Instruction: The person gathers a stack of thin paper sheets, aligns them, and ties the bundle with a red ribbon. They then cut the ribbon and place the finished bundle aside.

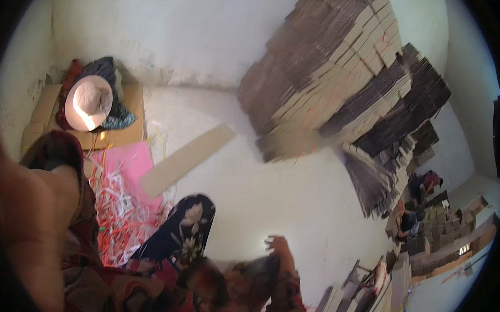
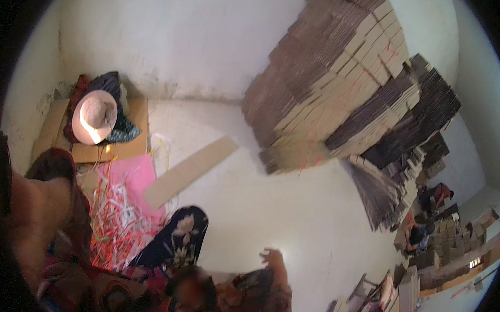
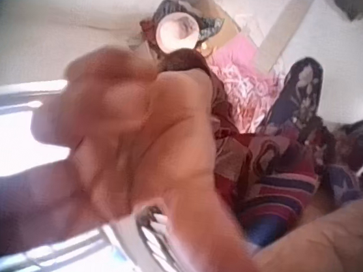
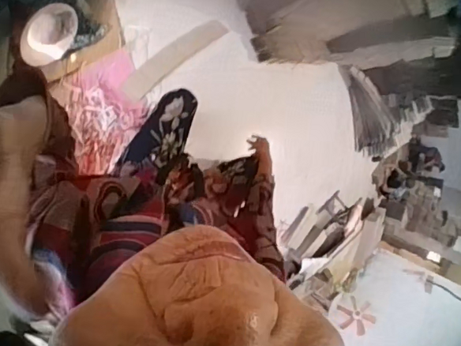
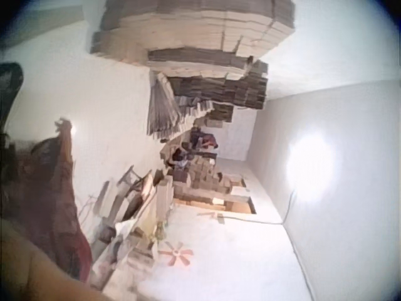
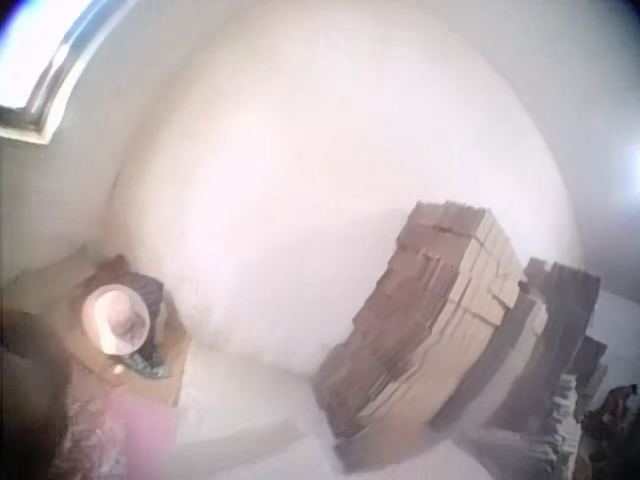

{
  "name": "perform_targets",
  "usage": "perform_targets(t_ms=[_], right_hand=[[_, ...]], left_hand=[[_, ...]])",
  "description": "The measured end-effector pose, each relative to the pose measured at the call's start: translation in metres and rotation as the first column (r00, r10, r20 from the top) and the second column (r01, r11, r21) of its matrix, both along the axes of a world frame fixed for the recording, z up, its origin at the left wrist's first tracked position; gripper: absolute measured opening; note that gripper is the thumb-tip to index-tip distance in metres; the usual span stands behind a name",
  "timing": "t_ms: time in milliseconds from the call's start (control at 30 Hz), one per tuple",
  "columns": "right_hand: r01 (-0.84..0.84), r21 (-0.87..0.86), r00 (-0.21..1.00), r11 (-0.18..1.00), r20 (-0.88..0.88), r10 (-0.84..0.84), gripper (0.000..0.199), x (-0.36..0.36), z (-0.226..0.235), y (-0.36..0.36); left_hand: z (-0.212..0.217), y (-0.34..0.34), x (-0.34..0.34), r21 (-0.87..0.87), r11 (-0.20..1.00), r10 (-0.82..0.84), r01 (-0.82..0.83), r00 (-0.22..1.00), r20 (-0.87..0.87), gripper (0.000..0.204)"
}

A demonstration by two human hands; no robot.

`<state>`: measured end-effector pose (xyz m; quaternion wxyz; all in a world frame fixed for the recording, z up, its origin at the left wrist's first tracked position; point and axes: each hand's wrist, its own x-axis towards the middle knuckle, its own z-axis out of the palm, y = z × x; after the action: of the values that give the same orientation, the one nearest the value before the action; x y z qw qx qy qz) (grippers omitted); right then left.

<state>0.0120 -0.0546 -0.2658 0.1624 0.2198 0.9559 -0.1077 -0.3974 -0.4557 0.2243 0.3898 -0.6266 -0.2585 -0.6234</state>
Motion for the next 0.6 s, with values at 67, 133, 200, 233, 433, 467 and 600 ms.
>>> perform_targets(t_ms=[67, 133, 200, 233, 433, 467, 600], right_hand=[[-0.232, 0.1, 0.969, 0.968, -0.059, 0.238, 0.037, 0.02, 0.018, 0.01], [0.554, -0.547, 0.778, 0.627, 0.073, -0.624, 0.037, -0.055, 0.029, -0.037], [0.712, -0.693, 0.309, 0.117, 0.159, -0.938, 0.038, -0.033, 0.056, -0.055], [0.641, -0.479, 0.617, 0.599, -0.141, -0.774, 0.035, -0.072, 0.077, -0.076], [0.586, -0.176, 0.792, 0.791, -0.084, -0.605, 0.045, -0.051, 0.023, -0.047], [0.628, -0.18, 0.756, 0.757, -0.09, -0.649, 0.045, -0.041, 0.031, -0.05], [0.553, -0.12, 0.826, 0.824, -0.048, -0.561, 0.047, -0.004, 0.007, -0.03]], left_hand=[[-0.014, 0.005, -0.003, -0.032, 0.998, -0.046, 0.047, 0.999, 0.014, 0.083], [-0.042, 0.006, -0.001, -0.188, 0.982, -0.002, 0.01, 0.999, 0.042, 0.08], [-0.095, 0.025, 0.002, -0.271, 0.956, -0.058, 0.11, 0.98, 0.192, 0.078], [-0.094, 0.003, -0.001, -0.322, 0.944, 0.0, 0.069, 0.978, 0.209, 0.076], [-0.117, -0.008, -0.028, -0.431, 0.891, -0.009, 0.143, 0.954, 0.299, 0.068], [-0.114, -0.004, -0.027, -0.421, 0.889, -0.054, 0.178, 0.956, 0.289, 0.066], [-0.107, -0.012, -0.03, -0.378, 0.925, 0.055, 0.043, 0.968, 0.246, 0.061]])
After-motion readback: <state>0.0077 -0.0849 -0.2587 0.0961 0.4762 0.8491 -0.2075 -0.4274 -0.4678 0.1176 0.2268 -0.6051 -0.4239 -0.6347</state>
